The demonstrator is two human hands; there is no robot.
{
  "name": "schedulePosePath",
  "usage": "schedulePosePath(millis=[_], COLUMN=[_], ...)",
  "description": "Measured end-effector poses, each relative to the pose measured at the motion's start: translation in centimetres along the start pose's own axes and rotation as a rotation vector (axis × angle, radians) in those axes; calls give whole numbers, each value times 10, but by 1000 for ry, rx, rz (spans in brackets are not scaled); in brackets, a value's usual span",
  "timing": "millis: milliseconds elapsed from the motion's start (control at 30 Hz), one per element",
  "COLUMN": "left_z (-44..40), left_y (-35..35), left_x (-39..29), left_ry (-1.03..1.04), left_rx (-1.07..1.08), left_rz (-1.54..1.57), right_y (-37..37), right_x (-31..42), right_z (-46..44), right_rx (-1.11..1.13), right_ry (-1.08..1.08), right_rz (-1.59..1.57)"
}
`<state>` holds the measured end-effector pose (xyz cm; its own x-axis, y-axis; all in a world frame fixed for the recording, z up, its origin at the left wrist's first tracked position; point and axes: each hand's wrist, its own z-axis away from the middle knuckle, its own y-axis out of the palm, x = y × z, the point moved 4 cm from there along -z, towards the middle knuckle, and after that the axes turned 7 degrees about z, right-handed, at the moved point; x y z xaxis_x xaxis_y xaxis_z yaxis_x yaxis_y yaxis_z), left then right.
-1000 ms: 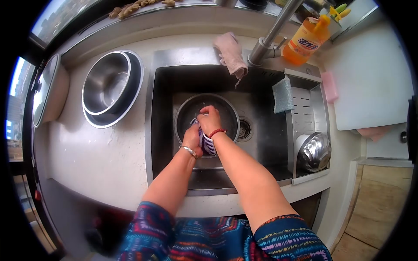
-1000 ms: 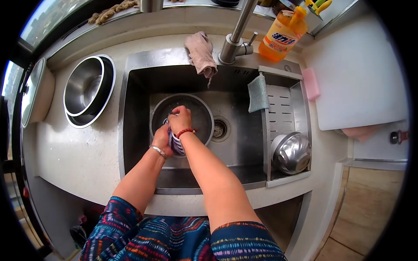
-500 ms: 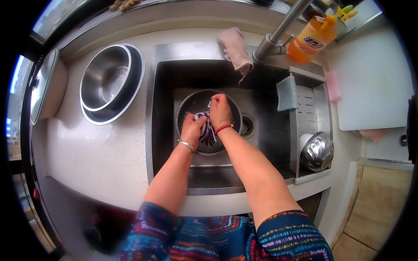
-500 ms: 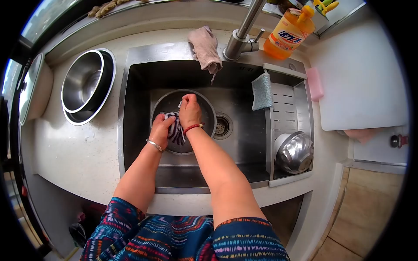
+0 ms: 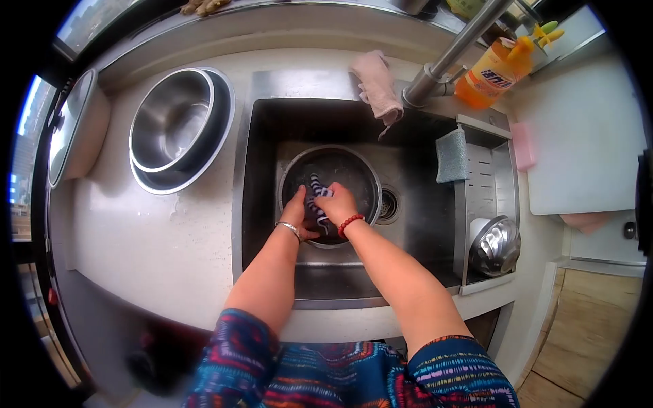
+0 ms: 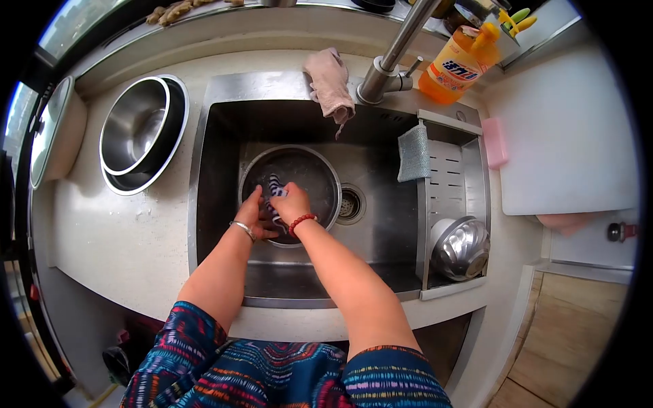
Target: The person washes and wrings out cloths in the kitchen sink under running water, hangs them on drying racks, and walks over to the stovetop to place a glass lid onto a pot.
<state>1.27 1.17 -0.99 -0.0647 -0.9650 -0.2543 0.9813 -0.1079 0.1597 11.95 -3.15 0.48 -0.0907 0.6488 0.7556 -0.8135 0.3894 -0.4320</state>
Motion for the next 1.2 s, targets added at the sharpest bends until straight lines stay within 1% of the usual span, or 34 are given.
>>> schedulePosePath(millis=[33, 67, 100, 133, 167, 200, 233, 267, 300, 333, 400, 433, 467, 500, 533, 567, 600, 633, 667, 700, 733, 767, 800, 867, 900, 933, 1000, 1033, 1067, 1133, 1167, 1200], left_z=[-17, -51, -93, -32, -51, -72, -76, -24, 15, -21, 3, 4, 6, 10, -30, -26, -9, 2, 13, 6, -1, -12, 2, -3, -9, -17, -30, -40, -42, -45, -45, -46], left_y=[-1, -11, -21, -8, -8, -11, -8, 15, 31, 25, 23, 21, 17, 11, -5, -2, 9, 11, 13, 16, 13, 17, 20, 24, 21, 18, -7, -17, -24, -24, -24, -21], left_x=[4, 9, 11, 4, 0, 5, 5, 5, 3, 15, 5, 2, -3, -8, -13, -4, 5, 2, 0, -3, -3, 3, 3, 5, 1, 0, -20, -29, -33, -32, -30, -24], left_ry=[6, 12, 35, 108, 236, 255, 274, 185, 191, 80, 175, 182, 188, 209, 363, 362, 466, 525, 563, 450, 331, 196, 233, 362, 424, 422, 928, 924, 914, 873, 872, 798], left_rx=[187, 371, 671, 593, 723, 692, 662, 473, 438, 414, 367, 344, 321, 279, 356, 358, 671, 817, 984, 710, 430, 297, 285, 300, 243, 239, -171, -179, -240, -218, -219, -180], left_rz=[134, 266, 367, 294, 318, 351, 383, 420, 283, 249, 194, 208, 223, 335, 321, 321, 622, 774, 923, 612, 310, 205, 213, 198, 206, 208, -80, -66, -84, -90, -88, -124], right_y=[10, 19, 20, 18, 17, 16, 13, 7, -4, -7, -3, -2, 9, 22, 20, 21, 20, 20, 20, 20, 13, 8, -6, -15, -18, -21, -27, -25, -20, 9, 21, 22], right_x=[12, 24, 43, 62, 64, 65, 55, 45, 42, 37, 31, 30, 30, 32, 49, 62, 70, 68, 64, 60, 47, 24, 17, 8, 3, -2, -24, -30, -34, -28, -35, -40], right_z=[12, 30, 52, 71, 72, 72, 54, 29, 13, 2, -9, -8, -4, 3, 27, 54, 73, 71, 67, 60, 32, -1, -10, -16, -18, -20, -28, -25, -18, -5, -5, -8], right_rx=[-59, -55, -69, -55, -51, -45, -123, -201, -210, -197, -185, -185, 12, 207, 41, -122, -286, -287, -366, -438, -407, -321, -268, -290, -348, -411, -507, -535, -536, -122, 35, 40], right_ry=[-123, -216, -325, -417, -423, -428, -329, -231, -97, -56, -152, -152, -205, -256, -422, -558, -691, -691, -673, -656, -498, -278, -106, -207, -221, -233, -42, 118, 116, -308, -479, -479], right_rz=[87, 98, 148, 248, 277, 307, 323, 337, 301, 300, 143, 147, -28, -206, -75, 78, 234, 234, 288, 340, 206, 25, 16, 158, 231, 295, 232, 309, 309, 719, 729, 728])
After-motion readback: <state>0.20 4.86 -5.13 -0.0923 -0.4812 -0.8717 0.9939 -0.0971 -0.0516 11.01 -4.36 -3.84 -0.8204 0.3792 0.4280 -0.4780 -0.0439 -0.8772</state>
